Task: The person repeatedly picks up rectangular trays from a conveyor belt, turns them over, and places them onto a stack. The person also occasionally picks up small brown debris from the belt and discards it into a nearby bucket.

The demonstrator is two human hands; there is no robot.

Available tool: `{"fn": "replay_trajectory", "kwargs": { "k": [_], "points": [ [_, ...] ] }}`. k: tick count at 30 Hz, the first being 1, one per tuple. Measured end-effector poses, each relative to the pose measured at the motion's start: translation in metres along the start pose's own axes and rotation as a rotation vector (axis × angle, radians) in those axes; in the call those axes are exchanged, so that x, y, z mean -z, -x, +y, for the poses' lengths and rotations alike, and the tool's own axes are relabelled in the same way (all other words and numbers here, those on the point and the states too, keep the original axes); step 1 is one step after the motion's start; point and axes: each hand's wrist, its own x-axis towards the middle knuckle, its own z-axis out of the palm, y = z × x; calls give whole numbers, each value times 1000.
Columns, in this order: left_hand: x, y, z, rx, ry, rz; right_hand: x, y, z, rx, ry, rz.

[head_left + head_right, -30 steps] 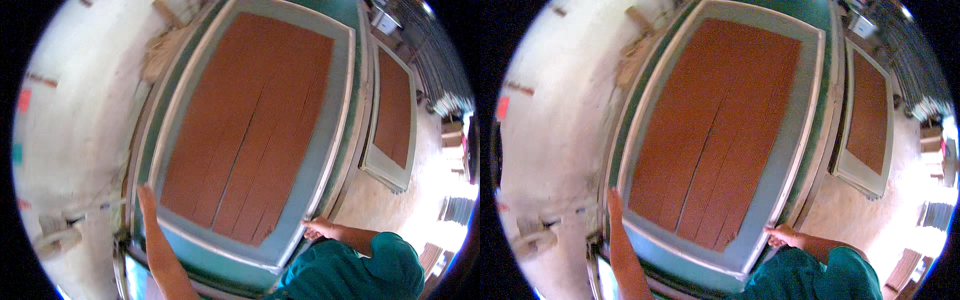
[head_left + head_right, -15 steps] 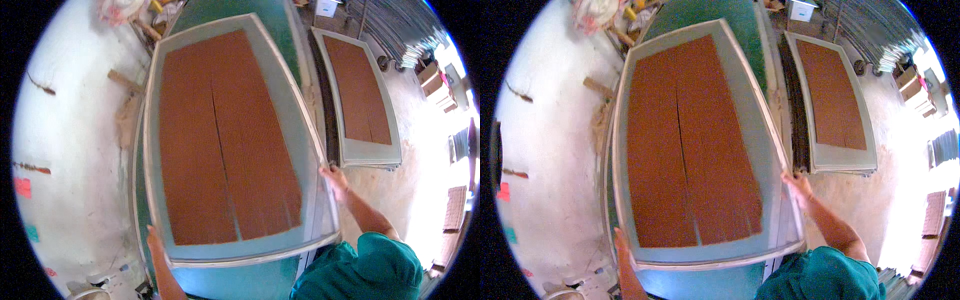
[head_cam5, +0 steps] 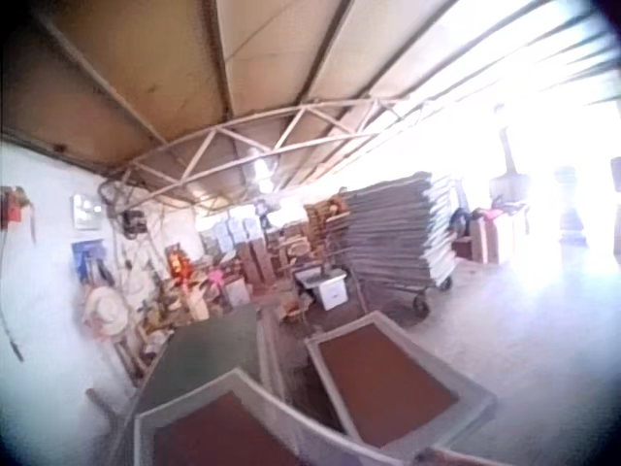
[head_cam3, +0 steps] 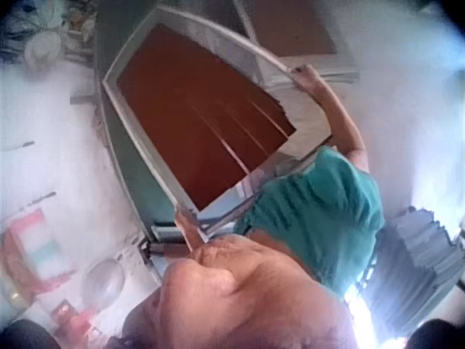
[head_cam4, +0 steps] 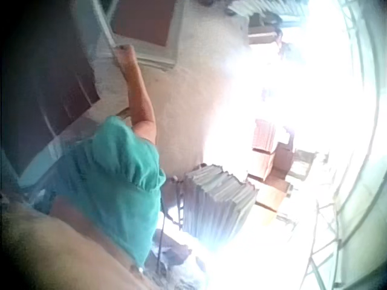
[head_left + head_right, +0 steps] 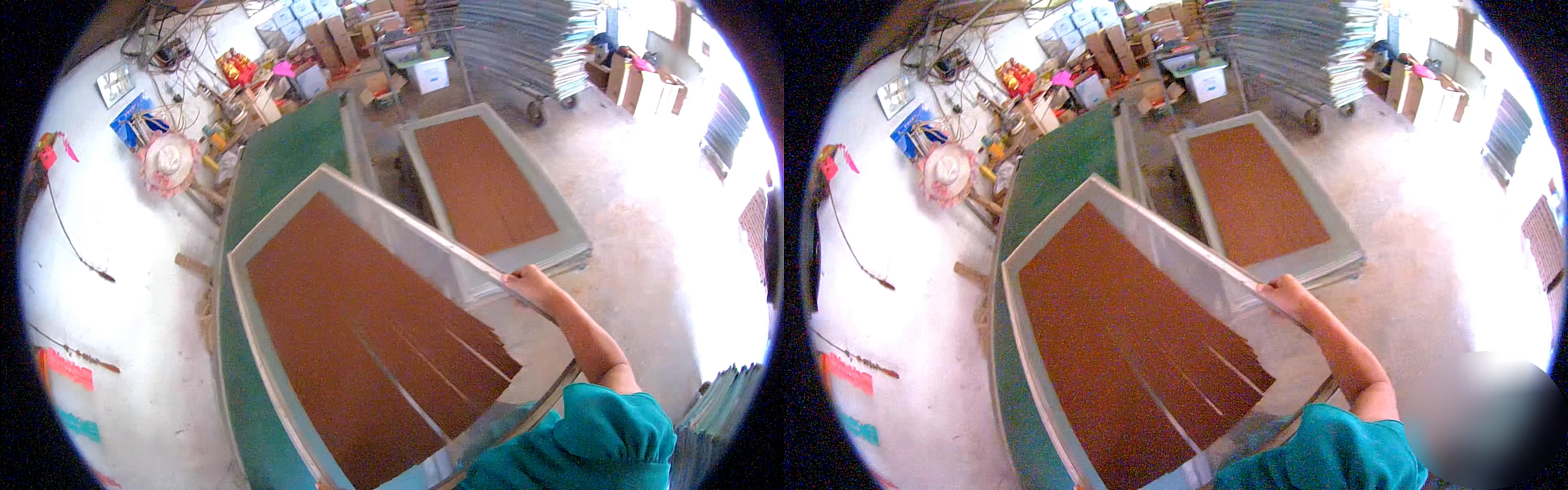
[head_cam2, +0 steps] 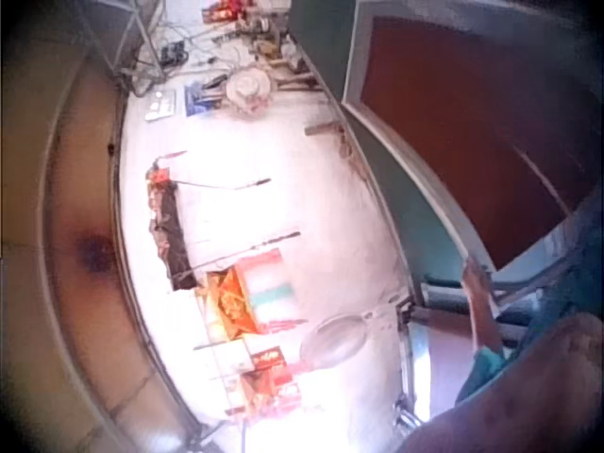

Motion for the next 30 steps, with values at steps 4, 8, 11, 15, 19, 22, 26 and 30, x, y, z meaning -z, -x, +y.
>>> {"fn": "replay_trajectory", "kwargs": {
  "k": [4, 8, 11, 15, 19, 22, 26, 30],
  "points": [
    [-15, 49, 41, 419, 554, -104, 52, 13, 46, 103, 24, 51],
    [22, 93, 137, 209, 167, -63, 102, 29, 68, 58, -37, 42],
    [18, 82, 175, 165, 239, -58, 135, 34, 85, 15, -137, 89],
    [-10, 29, 235, 226, 536, -89, 183, 17, 100, -47, -252, 177],
    [-52, -53, 327, 310, 864, -119, 248, -36, 105, -131, -348, 272],
    [-81, -112, 404, 320, 994, -135, 294, -100, 109, -171, -432, 356],
    [-103, -171, 526, 300, 1020, -209, 360, -208, 115, -239, -380, 410],
    [-138, -236, 637, 300, 951, -253, 412, -300, 111, -285, -378, 425]
  ]
}}
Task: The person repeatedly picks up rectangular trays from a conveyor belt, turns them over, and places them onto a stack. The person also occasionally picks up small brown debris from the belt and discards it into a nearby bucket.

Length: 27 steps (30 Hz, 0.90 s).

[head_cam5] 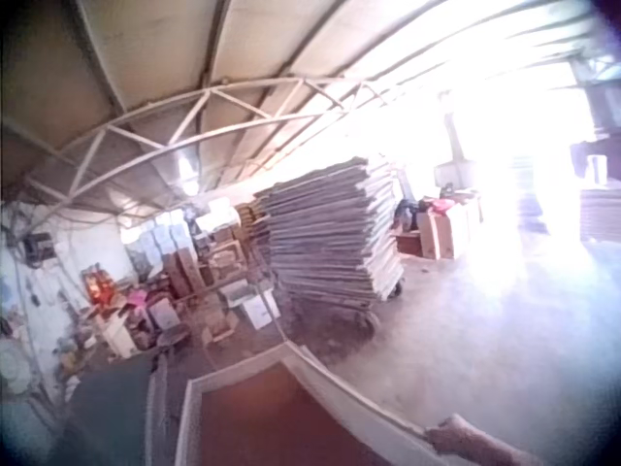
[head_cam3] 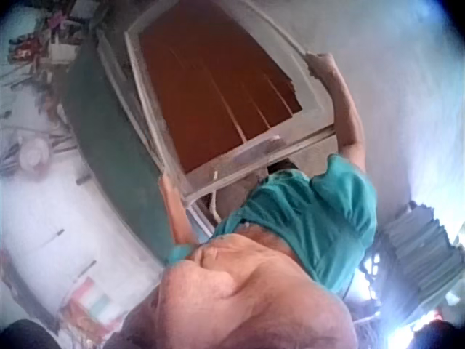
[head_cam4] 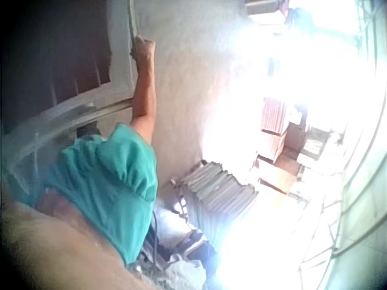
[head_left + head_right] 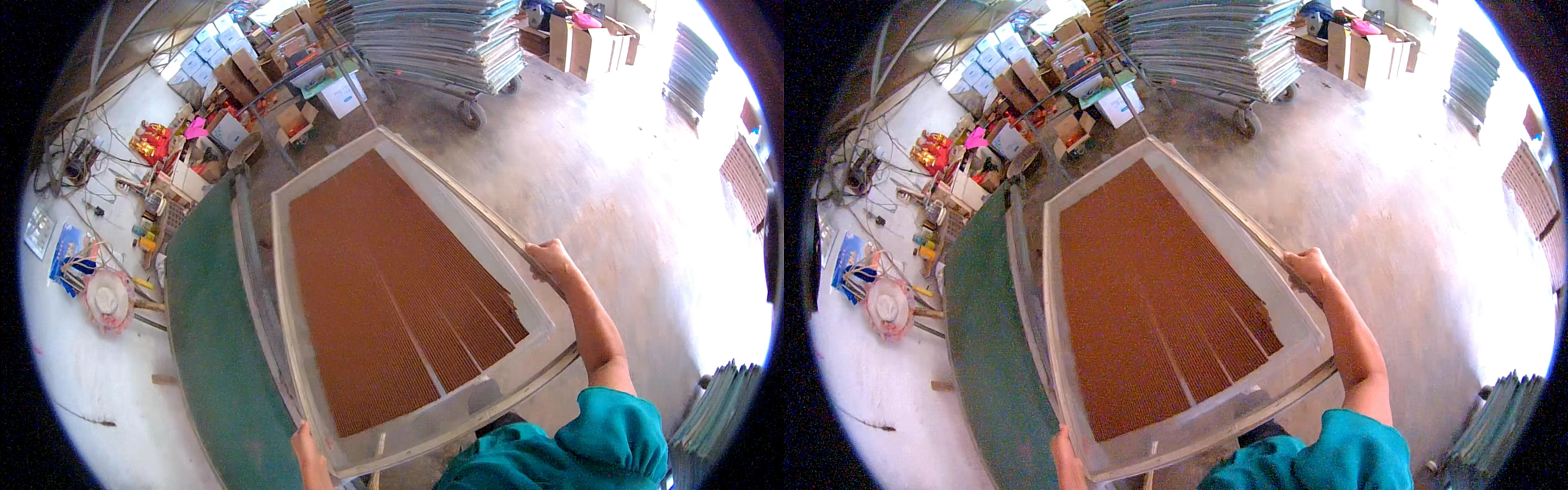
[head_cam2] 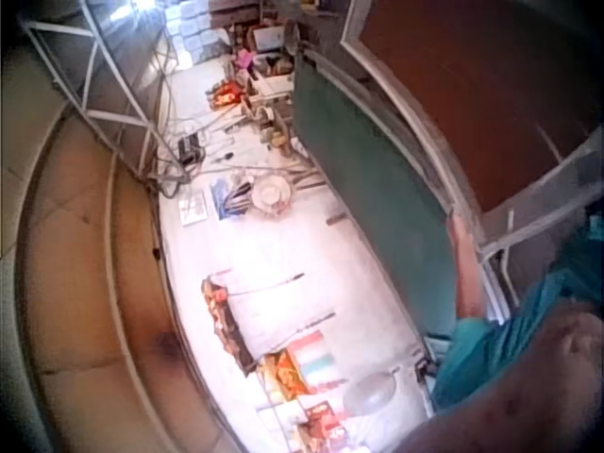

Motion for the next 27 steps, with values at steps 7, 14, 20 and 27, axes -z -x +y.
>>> {"fn": "replay_trajectory", "kwargs": {
  "k": [7, 14, 20, 27],
  "points": [
    [-95, -82, -18, 88, -83, -60, -22, -120, -14, -69, 129, 37],
    [-100, -143, -179, 269, -211, -136, -35, -206, 147, -61, 582, -15],
    [-102, -208, -340, 454, 71, -325, -88, -230, 211, -325, 815, -179],
    [-106, -111, -278, 428, 26, -166, -61, -234, 258, -200, 975, -284]
  ]
}}
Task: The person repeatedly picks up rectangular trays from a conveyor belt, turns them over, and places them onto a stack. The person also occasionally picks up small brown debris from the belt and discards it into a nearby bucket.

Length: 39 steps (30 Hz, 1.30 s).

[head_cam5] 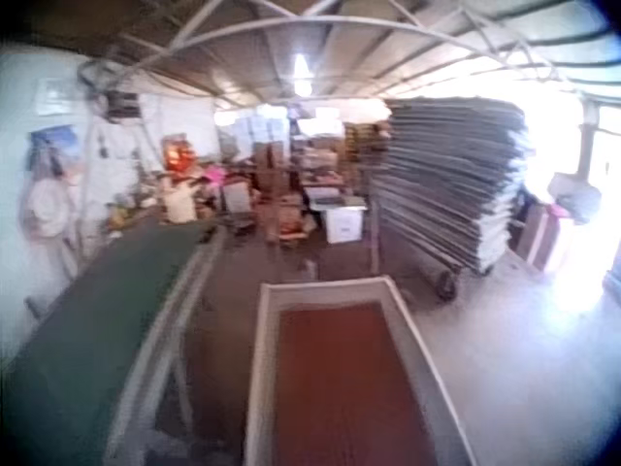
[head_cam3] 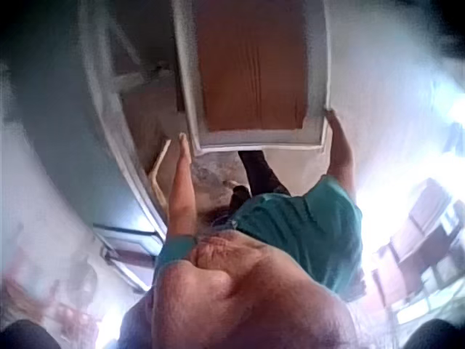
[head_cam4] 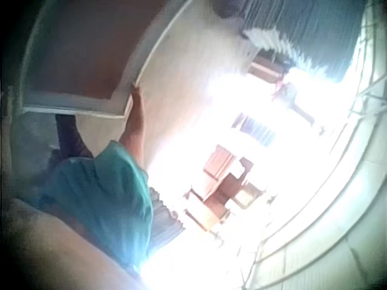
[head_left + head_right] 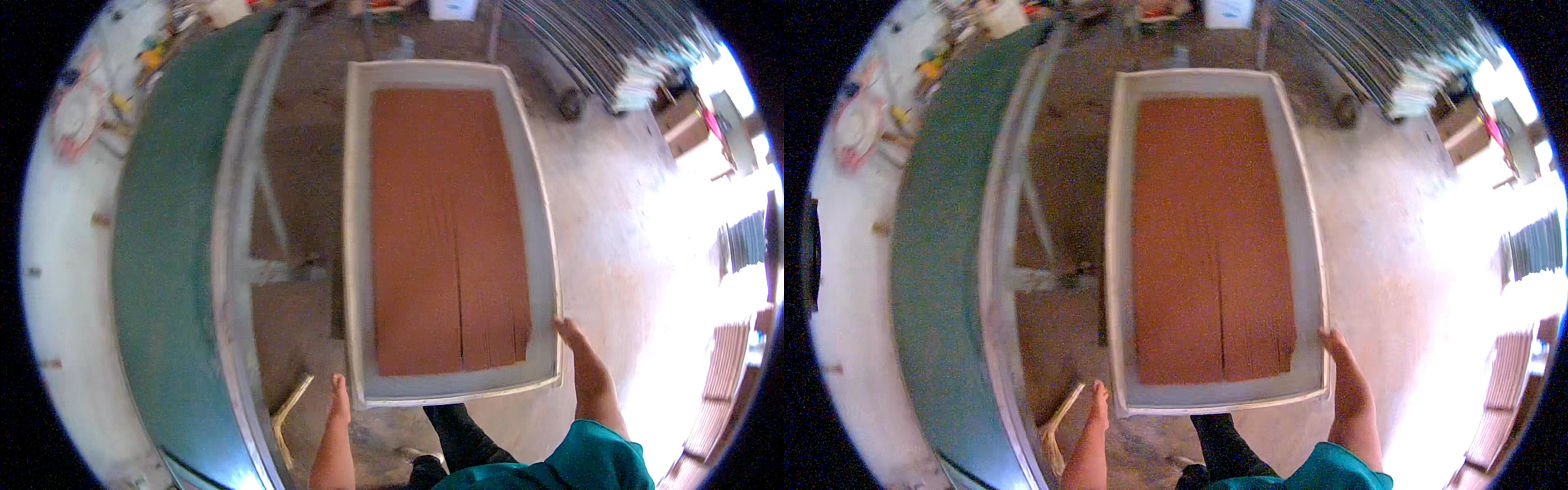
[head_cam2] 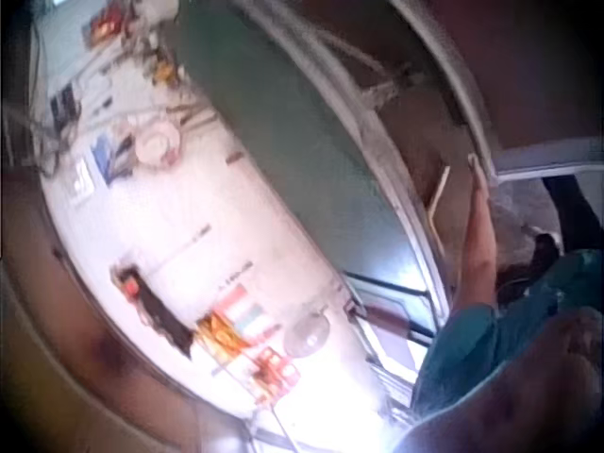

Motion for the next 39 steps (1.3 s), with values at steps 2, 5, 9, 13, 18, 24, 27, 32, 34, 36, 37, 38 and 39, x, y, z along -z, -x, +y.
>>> {"fn": "replay_trajectory", "kwargs": {
  "k": [2, 5, 9, 13, 18, 24, 27, 32, 34, 36, 37, 38, 39],
  "points": [
    [20, 28, -11, -19, 23, 8, -14, -8, 17, 54, 42, -141],
    [65, 92, -63, -68, 14, 118, -62, 7, 10, 714, 1014, -121],
    [135, 131, -200, -314, -372, 510, -112, 97, -71, 584, 326, -502],
    [153, 263, -186, -143, 14, 971, -167, 154, -118, 263, -192, -861],
    [171, 359, -327, 333, 239, 1210, -214, 349, -166, 565, 262, -710],
    [143, 417, -485, 610, 716, 1229, -270, 464, -163, 645, 593, -861],
    [108, 434, -553, 639, 897, 1278, -304, 471, -165, 868, 770, -948],
    [87, 450, -573, 790, 1295, 1201, -361, 580, -212, 785, 1097, -703],
    [72, 438, -583, 758, 1484, 1216, -400, 620, -231, 949, 1215, -690],
    [115, 451, -539, 748, 1541, 1105, -440, 661, -264, 952, 1253, -837],
    [126, 448, -530, 685, 1616, 1160, -478, 643, -284, 1339, 1555, -880],
    [124, 444, -528, 642, 1683, 1183, -500, 656, -271, 1623, 1219, -809],
    [130, 443, -528, 596, 1720, 1174, -533, 652, -276, 1739, 1291, -911]
  ]
}}
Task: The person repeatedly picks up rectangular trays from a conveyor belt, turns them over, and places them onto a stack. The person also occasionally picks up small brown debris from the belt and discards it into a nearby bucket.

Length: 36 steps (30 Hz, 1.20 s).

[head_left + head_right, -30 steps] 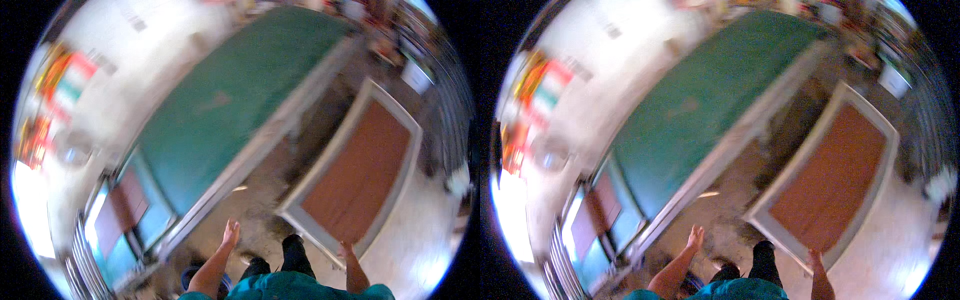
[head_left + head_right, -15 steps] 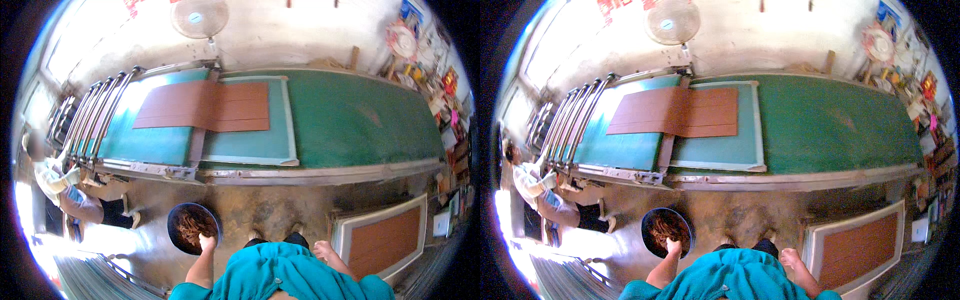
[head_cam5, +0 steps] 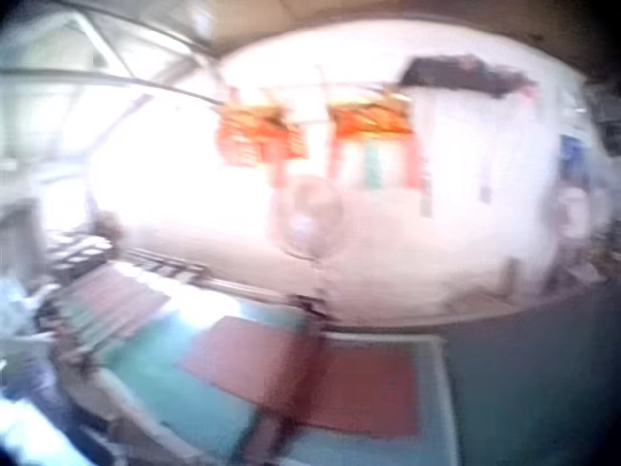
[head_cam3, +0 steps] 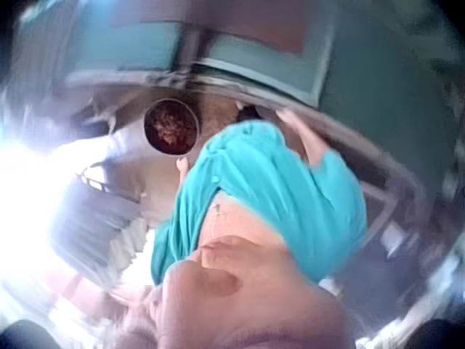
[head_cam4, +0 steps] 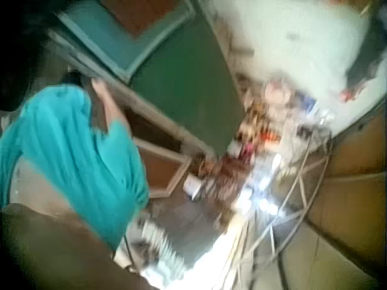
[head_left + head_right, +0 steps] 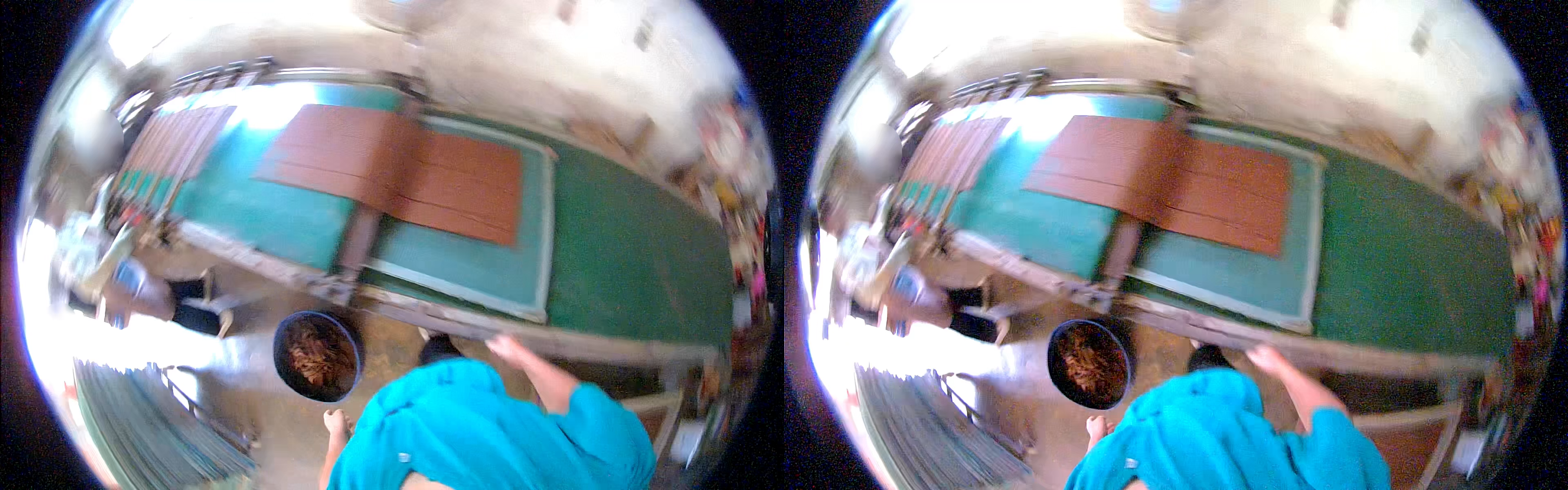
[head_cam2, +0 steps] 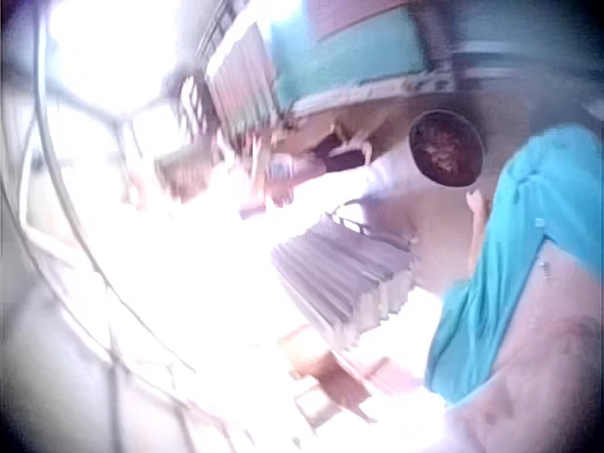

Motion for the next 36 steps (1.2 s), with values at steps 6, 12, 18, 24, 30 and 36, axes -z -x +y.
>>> {"fn": "replay_trajectory", "kwargs": {
  "k": [6, 12, 18, 24, 30, 36],
  "points": [
    [-30, 19, 49, -66, 161, 2, 35, -76, -127, 17, 90, -285],
    [-51, 27, 85, -116, 113, 118, 32, -129, -138, 96, 54, -272],
    [-20, 17, 72, -90, 140, 158, 21, -149, -134, 19, 87, -180],
    [1, 10, 26, 21, 236, 155, 23, -155, -159, -22, 223, -232],
    [14, -24, -57, 108, 373, 113, 24, -151, -163, 24, 354, -254],
    [7, -110, -162, 30, -47, 286, 15, -157, -150, -38, 460, -289]
  ]
}}
